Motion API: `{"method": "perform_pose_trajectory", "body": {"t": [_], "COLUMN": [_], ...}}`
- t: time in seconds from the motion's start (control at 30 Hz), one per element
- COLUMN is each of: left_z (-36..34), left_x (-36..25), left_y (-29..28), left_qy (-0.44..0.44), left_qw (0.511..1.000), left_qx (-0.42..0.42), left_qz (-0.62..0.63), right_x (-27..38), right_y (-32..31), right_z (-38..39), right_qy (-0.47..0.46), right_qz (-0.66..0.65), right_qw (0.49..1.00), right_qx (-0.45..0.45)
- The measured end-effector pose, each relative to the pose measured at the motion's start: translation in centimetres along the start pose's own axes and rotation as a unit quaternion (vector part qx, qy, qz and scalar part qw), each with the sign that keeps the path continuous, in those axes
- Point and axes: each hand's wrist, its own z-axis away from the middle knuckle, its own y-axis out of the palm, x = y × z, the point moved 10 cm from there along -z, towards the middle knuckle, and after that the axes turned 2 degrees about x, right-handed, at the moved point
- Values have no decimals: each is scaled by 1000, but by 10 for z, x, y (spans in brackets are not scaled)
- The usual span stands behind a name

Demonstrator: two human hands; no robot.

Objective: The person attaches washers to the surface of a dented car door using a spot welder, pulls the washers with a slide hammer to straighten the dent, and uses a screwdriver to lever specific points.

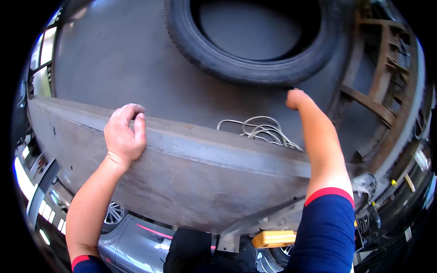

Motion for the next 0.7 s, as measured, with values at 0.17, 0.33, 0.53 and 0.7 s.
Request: {"method": "perform_pose_trajectory", "body": {"t": [0.17, 0.33, 0.53, 0.7], "left_z": [-7, -4, -6, -7], "left_x": [-2, 4, 6, 5], "left_y": [10, 14, 18, 22], "left_qy": [16, 13, 17, 21], "left_qw": [1000, 998, 997, 997], "left_qx": [16, 55, 71, 77], "left_qz": [17, 23, 36, 25], "right_x": [-38, -12, -21, 8], "right_y": [60, 51, 82, 91], "right_z": [-97, -101, -160, -177], "right_qy": [5, 55, 28, -76], "right_qz": [129, 174, 278, 242], "right_qw": [991, 983, 953, 945], "right_qx": [32, 6, -113, -206]}}
